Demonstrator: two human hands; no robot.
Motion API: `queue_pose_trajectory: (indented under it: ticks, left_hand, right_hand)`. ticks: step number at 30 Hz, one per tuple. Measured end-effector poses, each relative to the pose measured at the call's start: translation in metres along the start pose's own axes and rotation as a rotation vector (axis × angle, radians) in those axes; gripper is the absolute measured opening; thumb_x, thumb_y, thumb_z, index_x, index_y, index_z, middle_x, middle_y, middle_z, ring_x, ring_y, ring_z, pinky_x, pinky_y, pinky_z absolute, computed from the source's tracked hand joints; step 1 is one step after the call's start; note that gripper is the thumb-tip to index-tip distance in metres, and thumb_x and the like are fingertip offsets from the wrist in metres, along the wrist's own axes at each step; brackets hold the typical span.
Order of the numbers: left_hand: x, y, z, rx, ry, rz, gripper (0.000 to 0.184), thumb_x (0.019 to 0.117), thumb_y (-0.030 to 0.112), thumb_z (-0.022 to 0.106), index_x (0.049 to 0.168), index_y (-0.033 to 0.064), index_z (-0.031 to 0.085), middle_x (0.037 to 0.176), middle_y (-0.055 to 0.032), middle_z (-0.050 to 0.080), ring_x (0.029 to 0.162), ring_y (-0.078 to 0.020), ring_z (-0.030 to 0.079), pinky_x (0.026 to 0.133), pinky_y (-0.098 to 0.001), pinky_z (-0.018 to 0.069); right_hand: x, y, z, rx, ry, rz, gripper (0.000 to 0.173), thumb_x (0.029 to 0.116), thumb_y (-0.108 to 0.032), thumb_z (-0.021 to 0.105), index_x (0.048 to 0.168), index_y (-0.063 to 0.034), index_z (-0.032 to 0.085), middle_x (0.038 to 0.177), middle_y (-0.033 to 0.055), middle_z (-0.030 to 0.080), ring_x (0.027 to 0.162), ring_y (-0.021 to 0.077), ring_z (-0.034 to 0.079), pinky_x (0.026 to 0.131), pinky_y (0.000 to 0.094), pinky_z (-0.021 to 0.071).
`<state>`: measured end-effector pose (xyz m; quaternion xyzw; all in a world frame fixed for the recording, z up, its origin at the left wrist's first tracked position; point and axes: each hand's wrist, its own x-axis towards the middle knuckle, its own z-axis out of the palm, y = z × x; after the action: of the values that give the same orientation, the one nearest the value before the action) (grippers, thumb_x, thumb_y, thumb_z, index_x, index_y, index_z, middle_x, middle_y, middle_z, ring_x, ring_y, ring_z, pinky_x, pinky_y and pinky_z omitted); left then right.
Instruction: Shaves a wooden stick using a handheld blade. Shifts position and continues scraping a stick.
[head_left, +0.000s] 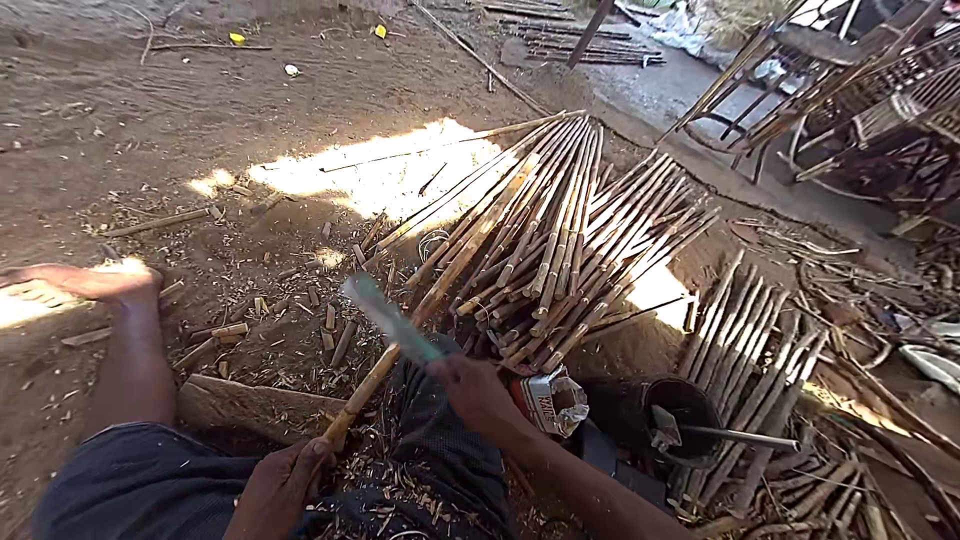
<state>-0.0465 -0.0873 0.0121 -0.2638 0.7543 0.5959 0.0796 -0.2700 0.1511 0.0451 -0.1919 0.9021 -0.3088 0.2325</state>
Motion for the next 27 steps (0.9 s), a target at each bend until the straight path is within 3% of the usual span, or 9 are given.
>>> queue_pose_trajectory:
  ticks: [2,6,9,13,15,17,21,24,27]
  left_hand:
    - [-0.003,-0.007,0.004,0.079,0.039,0.034,0.053,0.1028,0.055,0.043,0.093,0.0142,0.075,0.057,0.0075,0.056,0.044,-0.006,0.047,0.043,-0.0277,0.0412]
    - [-0.002,-0.01,0.013,0.131,0.089,0.085,0.053,0.1,0.061,0.045,0.09,0.0181,0.075,0.057,0.0095,0.055,0.044,-0.0056,0.047,0.044,-0.0278,0.042]
    - [-0.001,-0.005,0.009,0.044,0.045,0.077,0.048,0.0958,0.058,0.057,0.101,0.0119,0.069,0.059,0.0045,0.057,0.045,-0.0091,0.051,0.043,-0.0286,0.046]
    - [-0.005,-0.004,0.011,0.044,0.056,0.054,0.049,0.0911,0.063,0.062,0.097,0.0145,0.066,0.059,0.0037,0.059,0.044,-0.0101,0.053,0.043,-0.0279,0.0463]
    - [0.0,0.002,0.01,0.053,0.064,0.043,0.048,0.0867,0.06,0.069,0.097,0.0137,0.066,0.06,0.0032,0.06,0.045,-0.0105,0.055,0.044,-0.0283,0.048]
    - [0.003,0.004,0.007,0.066,0.05,0.015,0.047,0.0835,0.058,0.074,0.097,0.013,0.065,0.062,0.0025,0.06,0.047,-0.011,0.056,0.045,-0.0293,0.0493]
    - [0.004,0.006,0.002,-0.049,0.008,0.02,0.043,0.0899,0.057,0.068,0.094,0.0143,0.064,0.058,0.0007,0.056,0.043,-0.0117,0.051,0.041,-0.0273,0.0439]
    - [0.007,0.009,-0.004,-0.098,-0.013,0.037,0.045,0.0909,0.059,0.065,0.092,0.014,0.063,0.055,-0.0008,0.055,0.041,-0.012,0.051,0.038,-0.0266,0.0428]
    - [0.01,0.007,-0.007,-0.122,-0.073,0.066,0.047,0.0938,0.062,0.061,0.093,0.0144,0.063,0.056,-0.001,0.056,0.039,-0.0113,0.051,0.036,-0.0246,0.0428]
  right_hand:
    - [-0.004,-0.002,-0.003,-0.06,-0.115,-0.005,0.05,0.1055,-0.054,0.048,0.089,-0.0098,0.062,0.065,0.0057,0.054,0.059,0.0213,0.057,0.058,0.0431,0.0497]
    - [-0.004,0.005,-0.004,0.078,0.01,0.015,0.054,0.1061,-0.056,0.044,0.088,-0.0086,0.063,0.061,0.0078,0.054,0.051,0.0223,0.055,0.049,0.0425,0.0484]
    - [-0.011,0.008,0.001,0.025,-0.088,-0.04,0.053,0.1052,-0.057,0.045,0.087,-0.0102,0.063,0.064,0.004,0.053,0.057,0.0194,0.056,0.058,0.042,0.0496]
    - [-0.005,0.027,-0.013,0.16,0.071,0.036,0.063,0.1015,-0.068,0.042,0.089,-0.01,0.064,0.06,0.0093,0.054,0.046,0.023,0.052,0.043,0.0425,0.0458]
    - [-0.016,0.01,-0.005,0.045,-0.066,-0.038,0.056,0.1062,-0.055,0.043,0.093,-0.0051,0.065,0.067,0.0111,0.057,0.059,0.0271,0.059,0.056,0.0494,0.0515]
    - [-0.031,0.002,0.005,-0.112,-0.201,-0.113,0.057,0.1064,-0.056,0.041,0.093,-0.0062,0.064,0.07,0.011,0.059,0.069,0.0299,0.064,0.065,0.0543,0.0527]
    - [-0.007,0.014,-0.007,0.077,0.117,-0.012,0.056,0.1041,-0.06,0.045,0.091,-0.0091,0.064,0.063,0.0081,0.054,0.053,0.0242,0.056,0.051,0.0464,0.0494]
    - [-0.025,-0.004,0.004,-0.159,-0.127,-0.199,0.055,0.1062,-0.055,0.042,0.094,-0.0072,0.065,0.068,0.0098,0.059,0.065,0.0288,0.065,0.062,0.0527,0.054]
    - [-0.009,0.005,-0.005,0.003,0.072,-0.102,0.054,0.1058,-0.055,0.046,0.092,-0.0071,0.065,0.063,0.0093,0.055,0.055,0.0249,0.057,0.052,0.0467,0.0492]
